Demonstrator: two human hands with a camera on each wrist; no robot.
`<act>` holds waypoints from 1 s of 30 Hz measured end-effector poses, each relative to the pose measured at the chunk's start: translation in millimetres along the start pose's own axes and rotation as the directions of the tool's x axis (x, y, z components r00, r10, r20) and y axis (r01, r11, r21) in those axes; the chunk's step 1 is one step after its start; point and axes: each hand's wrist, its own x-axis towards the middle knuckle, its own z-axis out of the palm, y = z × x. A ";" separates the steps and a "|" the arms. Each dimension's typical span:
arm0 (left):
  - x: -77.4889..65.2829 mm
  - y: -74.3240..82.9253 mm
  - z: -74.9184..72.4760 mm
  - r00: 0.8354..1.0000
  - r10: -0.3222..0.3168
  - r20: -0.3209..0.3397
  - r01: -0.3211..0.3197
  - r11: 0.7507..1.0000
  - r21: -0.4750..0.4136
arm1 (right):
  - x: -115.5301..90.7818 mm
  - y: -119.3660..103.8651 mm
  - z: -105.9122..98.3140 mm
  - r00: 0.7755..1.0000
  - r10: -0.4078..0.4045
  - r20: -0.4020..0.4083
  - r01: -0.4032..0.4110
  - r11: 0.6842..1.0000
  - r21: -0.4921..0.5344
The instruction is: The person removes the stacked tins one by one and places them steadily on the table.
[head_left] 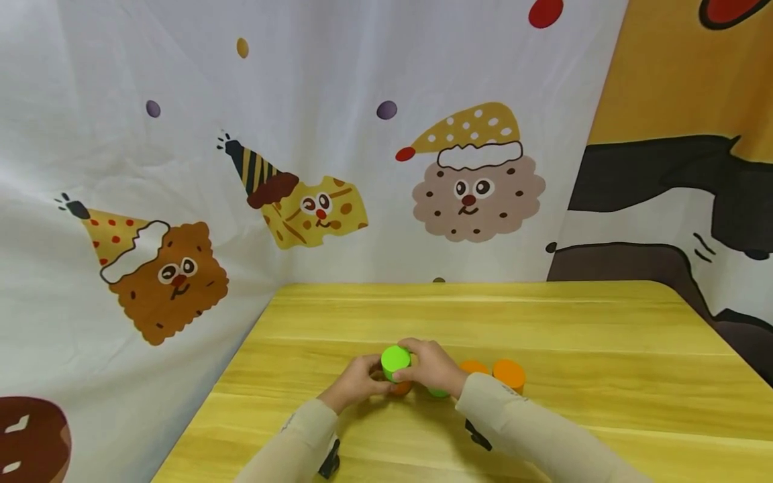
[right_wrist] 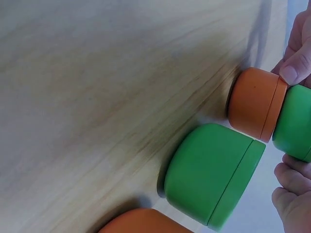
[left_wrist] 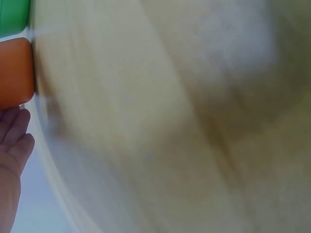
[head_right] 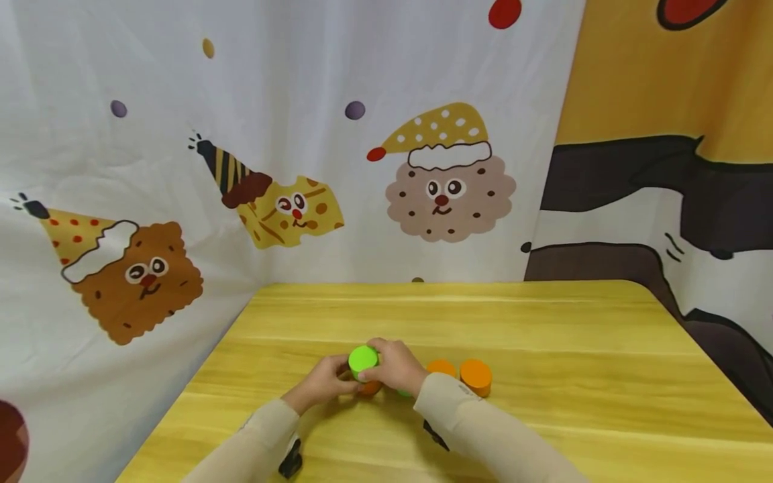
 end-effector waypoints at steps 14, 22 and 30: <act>3.8 4.5 -2.8 1.000 0.004 0.000 -0.004 1.000 0.003 | 3.8 -17.5 -16.4 0.998 0.045 -0.049 -0.045 0.999 -0.004; 1.1 9.8 -1.2 1.000 -0.022 -0.003 0.022 1.000 -0.011 | -0.4 -16.9 -19.1 0.997 0.058 -0.048 -0.057 0.998 0.009; 1.5 5.3 0.2 0.996 -0.086 -0.006 0.086 0.996 0.005 | -6.9 -13.7 -28.0 0.996 0.067 -0.065 -0.069 0.997 -0.034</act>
